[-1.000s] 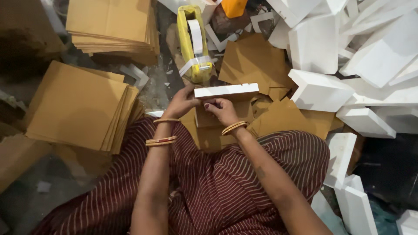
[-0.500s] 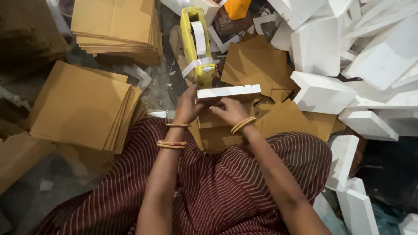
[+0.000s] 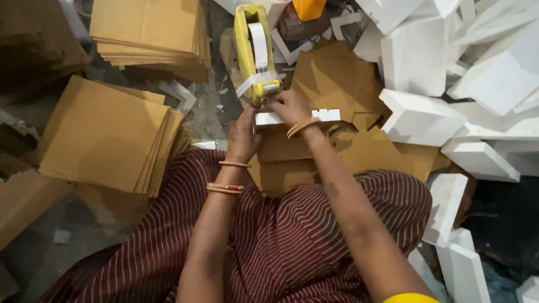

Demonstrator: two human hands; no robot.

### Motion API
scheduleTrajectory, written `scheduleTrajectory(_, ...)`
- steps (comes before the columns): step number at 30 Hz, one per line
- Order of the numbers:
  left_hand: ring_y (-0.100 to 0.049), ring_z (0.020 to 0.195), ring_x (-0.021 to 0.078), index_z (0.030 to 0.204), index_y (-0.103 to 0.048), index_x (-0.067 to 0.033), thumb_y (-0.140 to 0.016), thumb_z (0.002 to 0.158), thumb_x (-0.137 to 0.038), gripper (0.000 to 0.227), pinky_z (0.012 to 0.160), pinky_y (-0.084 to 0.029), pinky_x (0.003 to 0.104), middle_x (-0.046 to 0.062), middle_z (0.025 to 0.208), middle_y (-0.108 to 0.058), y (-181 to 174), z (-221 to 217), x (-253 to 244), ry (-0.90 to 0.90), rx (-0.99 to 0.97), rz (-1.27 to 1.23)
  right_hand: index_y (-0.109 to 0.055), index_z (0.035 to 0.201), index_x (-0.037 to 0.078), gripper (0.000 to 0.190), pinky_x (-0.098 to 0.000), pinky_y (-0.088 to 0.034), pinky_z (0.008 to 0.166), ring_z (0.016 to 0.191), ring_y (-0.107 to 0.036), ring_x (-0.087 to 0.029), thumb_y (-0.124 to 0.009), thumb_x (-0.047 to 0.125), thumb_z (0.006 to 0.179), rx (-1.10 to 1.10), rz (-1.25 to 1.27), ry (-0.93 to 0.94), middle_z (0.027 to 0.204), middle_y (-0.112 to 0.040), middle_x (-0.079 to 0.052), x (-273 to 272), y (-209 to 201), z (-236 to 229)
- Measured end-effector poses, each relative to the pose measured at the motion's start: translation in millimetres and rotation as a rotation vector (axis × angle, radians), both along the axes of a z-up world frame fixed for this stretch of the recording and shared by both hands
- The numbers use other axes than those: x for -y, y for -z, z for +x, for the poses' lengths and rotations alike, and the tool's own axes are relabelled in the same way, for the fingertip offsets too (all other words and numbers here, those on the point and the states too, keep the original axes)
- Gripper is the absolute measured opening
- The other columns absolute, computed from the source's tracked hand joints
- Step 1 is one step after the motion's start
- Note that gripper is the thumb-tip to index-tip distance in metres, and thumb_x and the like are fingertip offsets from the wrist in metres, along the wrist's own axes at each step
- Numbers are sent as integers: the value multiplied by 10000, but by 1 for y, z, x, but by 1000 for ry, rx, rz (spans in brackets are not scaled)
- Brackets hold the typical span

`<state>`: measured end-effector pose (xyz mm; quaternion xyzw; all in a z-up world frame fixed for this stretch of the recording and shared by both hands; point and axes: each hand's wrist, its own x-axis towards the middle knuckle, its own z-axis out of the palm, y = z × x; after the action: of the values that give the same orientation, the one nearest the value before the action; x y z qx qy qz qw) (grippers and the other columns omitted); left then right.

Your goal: The person sits on the floor and assembles small white boxes by folding brown cardboard sheets around white foam inserts. They repeatedly pick up a foam piece, wrap it in cardboard, fold the edges, and secure the package with tape from a dispenser.

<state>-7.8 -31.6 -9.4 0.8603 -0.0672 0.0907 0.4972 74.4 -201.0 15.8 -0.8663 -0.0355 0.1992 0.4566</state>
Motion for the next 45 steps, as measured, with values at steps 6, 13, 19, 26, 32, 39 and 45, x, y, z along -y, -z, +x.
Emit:
scheduleTrajectory(6,-645,948,417,1190,-616,-98,-703,723,75,505,762,-518,495,143,1090,-639,-1,-23,5,-53,-13,198,-831,1010,128,337,-377,-531,792,862,-732,-212,-755,402,829,107,-142,-101,957,-787,-113,12,27,-4)
scheduleTrajectory(13,-638,941,401,1130,-604,-53,-794,747,-34,428,770,-520,483,166,1049,-623,-1,-46,4,-96,125,179,-819,941,63,391,-387,-554,807,834,-737,-244,-818,409,759,-136,-305,-247,895,-787,-167,8,37,12)
scheduleTrajectory(19,-647,955,393,1154,-601,-52,-748,750,13,434,803,-530,465,162,1075,-634,8,-47,1,-104,164,274,-727,1109,80,526,-471,-537,868,1056,-674,-376,-864,344,675,-106,-646,-244,1154,-696,-201,-2,52,23)
scheduleTrajectory(26,-640,938,402,1141,-609,-70,-747,745,6,426,792,-520,486,157,1052,-639,12,-43,0,-110,94,341,-775,1106,90,365,-485,-555,904,1084,-690,-389,-755,332,834,43,-824,-260,1157,-724,-200,16,31,21)
scheduleTrajectory(32,-637,994,413,1144,-612,-86,-843,764,-158,451,808,-518,486,168,1113,-644,3,-50,3,-110,-22,177,-678,1236,159,462,-459,-505,925,1062,-665,-326,-748,415,857,218,-471,-459,1135,-716,-116,26,-45,-56)
scheduleTrajectory(39,-664,1141,279,1445,-423,-87,-855,759,-182,816,931,-575,379,136,1313,-623,-4,-60,11,-159,-354,-383,-634,1281,124,520,-468,-469,964,1126,-662,-310,-674,77,764,756,-279,-129,1205,-701,-95,42,-78,-118)
scheduleTrajectory(45,-630,1226,283,1453,-452,-24,-858,826,-95,751,1038,-572,391,177,1356,-607,-51,-57,16,-129,3,-701,-659,1271,80,344,-335,-552,787,919,-610,-220,-742,122,940,471,176,441,1080,-651,-100,40,-43,-142)
